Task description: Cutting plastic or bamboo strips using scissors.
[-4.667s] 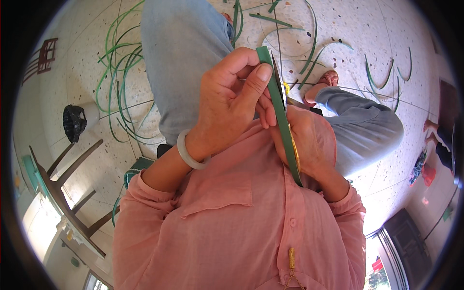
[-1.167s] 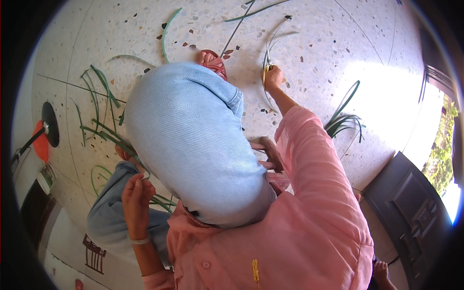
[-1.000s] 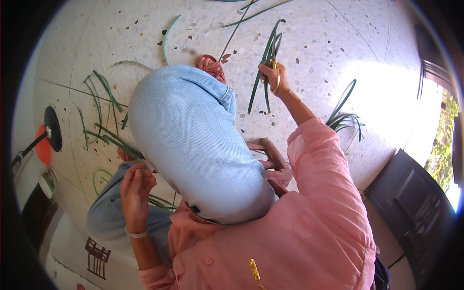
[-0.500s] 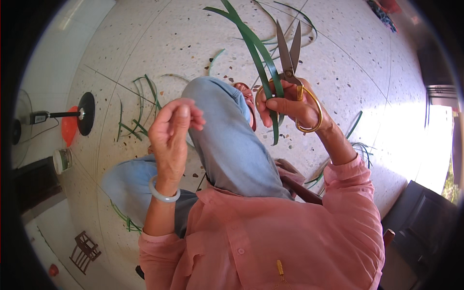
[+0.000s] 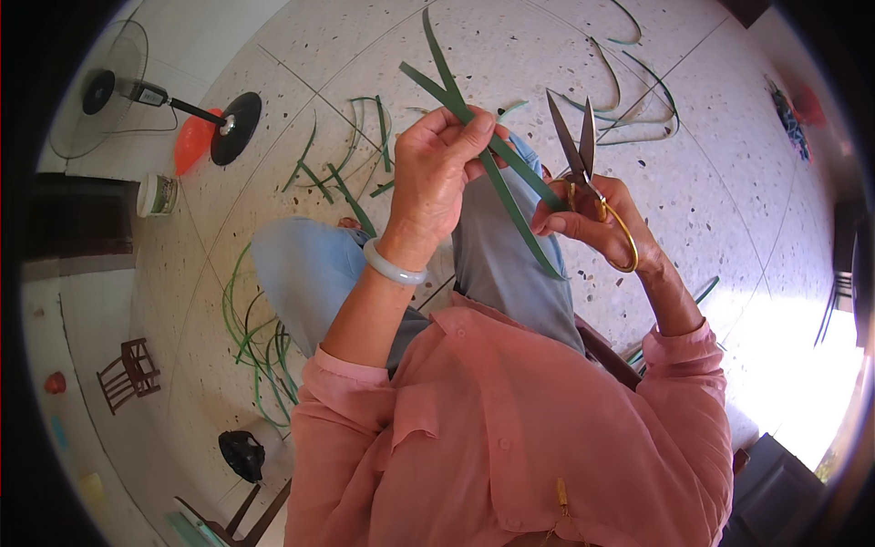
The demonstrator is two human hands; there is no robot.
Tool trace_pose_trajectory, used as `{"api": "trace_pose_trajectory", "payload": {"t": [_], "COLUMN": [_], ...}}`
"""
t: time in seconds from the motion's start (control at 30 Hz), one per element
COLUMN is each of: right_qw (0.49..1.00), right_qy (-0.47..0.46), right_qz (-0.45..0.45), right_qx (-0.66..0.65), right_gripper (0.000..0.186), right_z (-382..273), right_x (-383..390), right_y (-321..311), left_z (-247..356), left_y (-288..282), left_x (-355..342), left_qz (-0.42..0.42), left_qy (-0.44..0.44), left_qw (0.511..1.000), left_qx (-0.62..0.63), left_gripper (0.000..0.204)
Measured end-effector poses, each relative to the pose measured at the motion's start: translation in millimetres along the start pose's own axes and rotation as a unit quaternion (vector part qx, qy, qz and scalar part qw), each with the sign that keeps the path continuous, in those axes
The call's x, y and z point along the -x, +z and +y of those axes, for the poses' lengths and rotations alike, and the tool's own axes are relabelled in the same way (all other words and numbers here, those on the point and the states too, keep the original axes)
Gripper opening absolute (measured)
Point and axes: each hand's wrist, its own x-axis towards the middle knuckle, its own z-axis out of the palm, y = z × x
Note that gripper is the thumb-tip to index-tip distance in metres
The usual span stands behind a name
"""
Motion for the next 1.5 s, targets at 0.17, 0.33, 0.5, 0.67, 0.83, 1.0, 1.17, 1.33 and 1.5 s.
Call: {"api": "trace_pose_trajectory", "payload": {"t": [0.17,0.33,0.5,0.67,0.83,1.0,1.17,1.33,1.5], "right_qw": [0.995,0.994,0.989,0.987,0.987,0.987,0.991,0.981,0.989], "right_qy": [0.006,0.001,0.009,0.008,0.02,0.01,-0.013,-0.03,-0.024], "right_qz": [-0.008,0.021,0.063,0.044,0.048,0.045,0.022,0.006,0.042], "right_qx": [-0.099,-0.108,-0.136,-0.153,-0.151,-0.153,-0.128,-0.194,-0.139], "right_gripper": [0.012,0.013,0.019,0.019,0.02,0.019,0.019,0.016,0.011], "right_z": [1.8,0.1,1.2,1.5,2.2,6.1,7.4,1.9,-7.4], "right_x": [7.2,0.7,-6.5,-14.0,-13.5,-14.8,-19.0,-15.2,-5.1], "right_y": [4.6,23.4,33.6,36.6,38.2,38.7,29.1,21.0,23.0], "left_z": [18.6,10.0,0.9,-1.1,-1.6,-3.0,-6.1,-7.9,-7.1], "left_y": [-22.1,-25.2,-11.8,-11.6,-17.6,-19.4,-23.0,-30.7,-40.3], "left_x": [10.0,13.1,20.1,22.3,22.6,27.7,29.9,29.6,45.0], "left_qz": [0.058,0.088,0.059,0.055,0.11,0.13,0.14,0.149,0.163], "left_qy": [0.027,0.033,0.045,0.029,0.021,0.004,-0.011,-0.029,-0.049], "left_qw": [0.998,0.995,0.997,0.998,0.994,0.991,0.99,0.988,0.985], "left_qx": [-0.013,0.015,0.031,0.003,-0.013,-0.027,-0.023,0.002,0.038], "left_gripper": [0.022,0.025,0.025,0.022,0.024,0.028,0.03,0.03,0.028]}}
